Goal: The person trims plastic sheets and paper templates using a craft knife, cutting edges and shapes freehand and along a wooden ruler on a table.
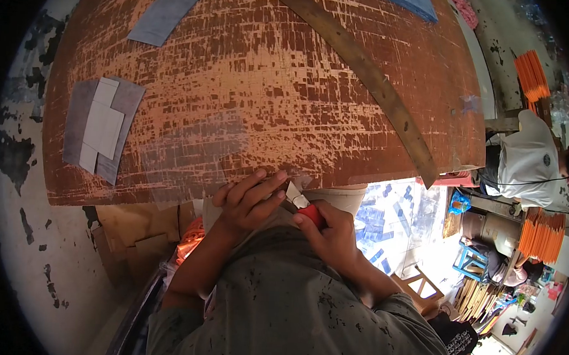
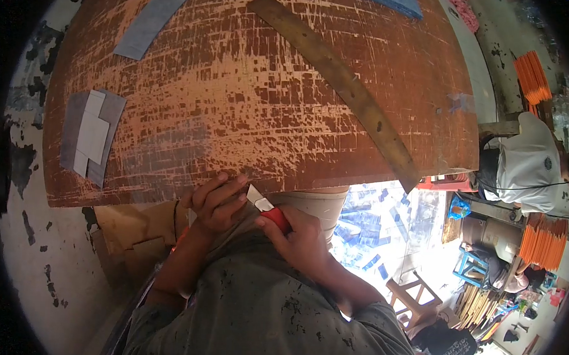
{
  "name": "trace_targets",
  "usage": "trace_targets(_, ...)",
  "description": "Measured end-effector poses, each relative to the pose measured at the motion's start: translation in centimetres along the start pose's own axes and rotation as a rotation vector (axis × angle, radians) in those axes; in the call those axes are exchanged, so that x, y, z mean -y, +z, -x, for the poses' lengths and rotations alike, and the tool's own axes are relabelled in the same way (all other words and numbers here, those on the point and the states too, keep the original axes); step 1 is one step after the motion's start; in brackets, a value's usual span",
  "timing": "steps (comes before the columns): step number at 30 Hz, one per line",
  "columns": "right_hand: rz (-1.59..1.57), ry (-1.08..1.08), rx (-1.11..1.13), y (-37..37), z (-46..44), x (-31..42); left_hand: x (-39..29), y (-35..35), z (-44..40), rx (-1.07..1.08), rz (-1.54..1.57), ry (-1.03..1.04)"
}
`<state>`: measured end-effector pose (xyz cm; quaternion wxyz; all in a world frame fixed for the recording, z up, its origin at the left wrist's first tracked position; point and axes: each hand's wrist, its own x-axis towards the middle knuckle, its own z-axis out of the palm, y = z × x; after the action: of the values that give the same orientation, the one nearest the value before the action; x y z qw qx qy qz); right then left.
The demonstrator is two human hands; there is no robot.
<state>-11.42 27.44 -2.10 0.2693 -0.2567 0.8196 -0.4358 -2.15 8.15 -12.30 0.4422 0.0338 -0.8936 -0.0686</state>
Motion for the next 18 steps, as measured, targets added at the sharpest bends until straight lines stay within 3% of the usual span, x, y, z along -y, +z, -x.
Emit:
trace_targets(11,0.119,-0.038,0.019,-1.5,0.7,-0.4,0.1,0.0,-0.1,0.0,-0.008,0.003)
trace_targets(14,0.233,-0.215,-0.062,-2.9,0.5,0.7,-0.1,0.0,0.0,0.007,0.029,-0.018)
trace_targets(17,0.404,-0.526,-0.128,-4.8,-0.8,1.9,-0.1,-0.3,0.1,0.037,0.039,-0.035)
trace_targets(18,0.398,-0.53,-0.14,-5.5,-1.3,2.6,-0.1,-0.3,0.0,0.036,0.037,-0.022)
